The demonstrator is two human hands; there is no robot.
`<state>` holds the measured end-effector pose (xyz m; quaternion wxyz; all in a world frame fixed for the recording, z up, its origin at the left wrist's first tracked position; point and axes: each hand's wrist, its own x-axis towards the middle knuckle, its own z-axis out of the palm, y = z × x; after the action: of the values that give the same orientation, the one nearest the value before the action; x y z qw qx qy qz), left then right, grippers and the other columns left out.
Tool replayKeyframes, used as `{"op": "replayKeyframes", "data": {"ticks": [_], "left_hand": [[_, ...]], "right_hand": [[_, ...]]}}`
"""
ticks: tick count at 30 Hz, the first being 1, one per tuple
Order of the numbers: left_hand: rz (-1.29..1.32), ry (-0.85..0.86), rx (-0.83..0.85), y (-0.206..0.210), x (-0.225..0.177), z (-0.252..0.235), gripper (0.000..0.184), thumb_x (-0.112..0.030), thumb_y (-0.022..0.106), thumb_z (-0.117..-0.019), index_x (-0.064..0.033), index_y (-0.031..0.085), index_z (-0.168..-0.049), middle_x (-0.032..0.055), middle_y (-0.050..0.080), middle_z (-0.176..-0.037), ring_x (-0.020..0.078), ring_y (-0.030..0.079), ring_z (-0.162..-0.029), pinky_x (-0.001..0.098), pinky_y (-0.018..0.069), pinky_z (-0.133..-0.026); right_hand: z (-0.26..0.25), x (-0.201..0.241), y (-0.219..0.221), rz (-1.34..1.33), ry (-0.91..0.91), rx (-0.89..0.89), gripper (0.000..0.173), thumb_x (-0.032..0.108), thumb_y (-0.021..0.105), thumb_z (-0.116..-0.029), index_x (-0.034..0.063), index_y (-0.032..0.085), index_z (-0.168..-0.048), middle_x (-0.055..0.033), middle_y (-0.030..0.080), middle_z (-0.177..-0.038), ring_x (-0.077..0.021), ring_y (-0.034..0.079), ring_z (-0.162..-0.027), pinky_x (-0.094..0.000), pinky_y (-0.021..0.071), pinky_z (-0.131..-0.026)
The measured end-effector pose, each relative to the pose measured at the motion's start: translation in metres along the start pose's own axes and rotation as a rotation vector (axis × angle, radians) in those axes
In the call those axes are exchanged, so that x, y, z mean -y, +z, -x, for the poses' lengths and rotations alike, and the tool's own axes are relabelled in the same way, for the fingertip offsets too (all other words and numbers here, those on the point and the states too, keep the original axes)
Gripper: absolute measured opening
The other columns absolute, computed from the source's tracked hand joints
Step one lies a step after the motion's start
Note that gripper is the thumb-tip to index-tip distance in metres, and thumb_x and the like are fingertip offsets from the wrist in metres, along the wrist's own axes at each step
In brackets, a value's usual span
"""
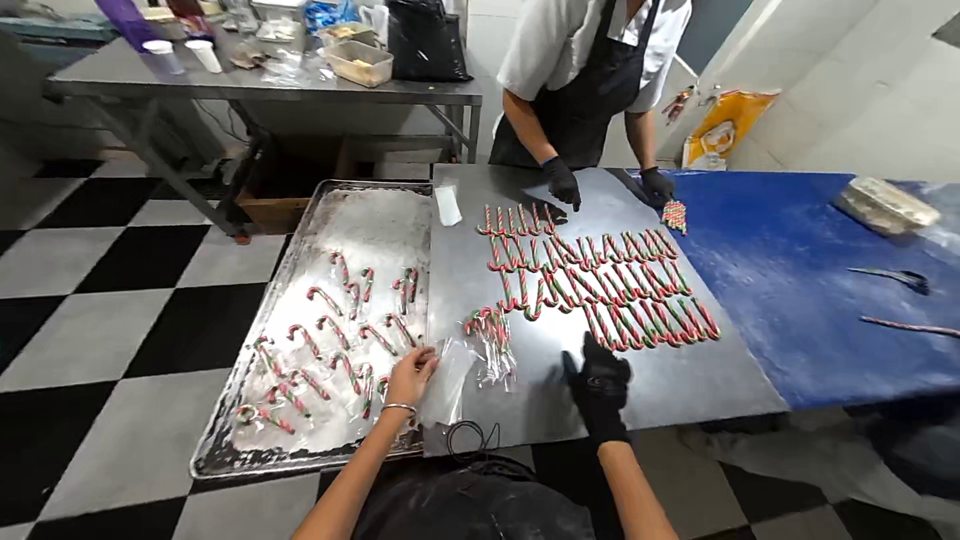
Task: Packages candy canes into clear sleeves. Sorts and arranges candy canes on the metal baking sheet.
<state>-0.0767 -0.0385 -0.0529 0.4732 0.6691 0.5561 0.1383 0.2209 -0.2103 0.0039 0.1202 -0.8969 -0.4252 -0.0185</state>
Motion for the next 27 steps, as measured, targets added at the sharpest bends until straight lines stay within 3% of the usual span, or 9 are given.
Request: {"op": "replayKeyframes", "data": {"ticks": [3,7,11,13,16,18,21,25,27], "left_hand": [[0.071,-0.037,-0.017,-0.003,0.002,0.005,0.032,-0.02,0.058,-0.1056,-0.0022,0.067,-0.13,0.0165,0.072,-0.12,0.0238,0.07,-0.11,0.0414,0.0526,-0.102],[0.051,-0.104,-0.06,-0.007,-0.012,0.014,0.032,-0.03,0.066,-0.1014,-0.0017,0.072,-0.115,0.0131,0.074,-0.112,0.0212,0.072,-0.103,0.0406,0.0548,-0.098],[0.012,-0.02,-0.072,-0.01,-0.011,0.02,0.03,-0.027,0.061,-0.1047,-0.0038,0.073,-0.119,0.0117,0.076,-0.107,0.02,0.072,-0.099,0.0395,0.0541,-0.097],[0.023,0.016,-0.073,-0.014,-0.012,0.021,0.031,-0.021,0.054,-0.1074,-0.0039,0.07,-0.128,0.0122,0.076,-0.112,0.0207,0.073,-0.102,0.0392,0.0535,-0.099],[0.07,0.007,-0.079,-0.022,-0.02,0.027,0.031,-0.021,0.055,-0.1071,-0.0036,0.069,-0.129,0.0139,0.074,-0.12,0.022,0.071,-0.109,0.04,0.0519,-0.104],[0.156,0.026,-0.094,-0.023,-0.023,0.029,0.029,-0.019,0.058,-0.1052,-0.0038,0.07,-0.127,0.0114,0.074,-0.118,0.0179,0.072,-0.106,0.0365,0.054,-0.101],[0.323,0.025,-0.042,-0.028,-0.034,0.032,0.031,-0.015,0.051,-0.1075,-0.0036,0.064,-0.133,0.0107,0.073,-0.12,0.0158,0.073,-0.105,0.0334,0.0585,-0.094],[0.319,0.029,-0.014,-0.035,-0.044,0.037,0.033,-0.027,0.053,-0.1078,-0.0076,0.071,-0.127,0.0075,0.074,-0.118,0.013,0.071,-0.105,0.034,0.0567,-0.096],[0.323,0.122,-0.046,-0.036,-0.047,0.041,0.03,-0.026,0.057,-0.1059,-0.0071,0.074,-0.123,0.0036,0.078,-0.11,0.0095,0.073,-0.102,0.031,0.0565,-0.097]], "right_hand": [[-0.021,-0.016,-0.013,0.062,0.351,0.286,0.058,0.032,0.057,-0.1015,0.0007,0.047,-0.149,-0.0277,0.058,-0.138,-0.0449,0.052,-0.132,-0.0625,0.033,-0.112],[-0.027,0.01,0.017,0.188,0.467,0.284,0.055,0.016,0.047,-0.103,-0.0036,0.037,-0.153,-0.0272,0.063,-0.131,-0.0417,0.058,-0.126,-0.057,0.0397,-0.108],[-0.029,0.017,0.028,0.104,0.621,0.135,0.054,0.024,0.05,-0.1015,-0.0046,0.046,-0.147,-0.0271,0.066,-0.124,-0.0418,0.062,-0.12,-0.0602,0.0435,-0.104],[-0.036,0.02,-0.008,-0.08,0.628,0.302,0.061,0.027,0.056,-0.0997,-0.0068,0.041,-0.148,-0.0301,0.06,-0.132,-0.0438,0.058,-0.126,-0.061,0.0423,-0.105],[-0.036,0.019,-0.033,-0.433,0.436,0.226,0.051,0.021,0.063,-0.1002,-0.0059,0.049,-0.14,-0.0299,0.062,-0.125,-0.0428,0.061,-0.117,-0.059,0.0464,-0.101],[-0.034,0.032,-0.038,-0.656,0.262,0.122,0.037,0.012,0.064,-0.0978,-0.0047,0.056,-0.13,-0.0221,0.067,-0.105,-0.0337,0.068,-0.091,-0.0525,0.0551,-0.082],[-0.019,0.08,-0.059,-1.055,0.144,0.146,0.044,0.007,0.065,-0.0964,0.0008,0.05,-0.137,-0.0119,0.072,-0.111,-0.0193,0.073,-0.084,-0.0357,0.0603,-0.067],[0.007,0.124,-0.06,-1.097,-0.114,0.123,0.078,0.015,0.068,-0.0946,0.0104,0.026,-0.161,-0.0048,0.074,-0.117,-0.0143,0.074,-0.09,-0.0327,0.0634,-0.075],[0.015,0.133,-0.057,-1.044,-0.199,0.093,0.073,0.02,0.067,-0.097,0.009,0.031,-0.159,-0.0011,0.075,-0.117,-0.0099,0.074,-0.093,-0.029,0.063,-0.079]]}}
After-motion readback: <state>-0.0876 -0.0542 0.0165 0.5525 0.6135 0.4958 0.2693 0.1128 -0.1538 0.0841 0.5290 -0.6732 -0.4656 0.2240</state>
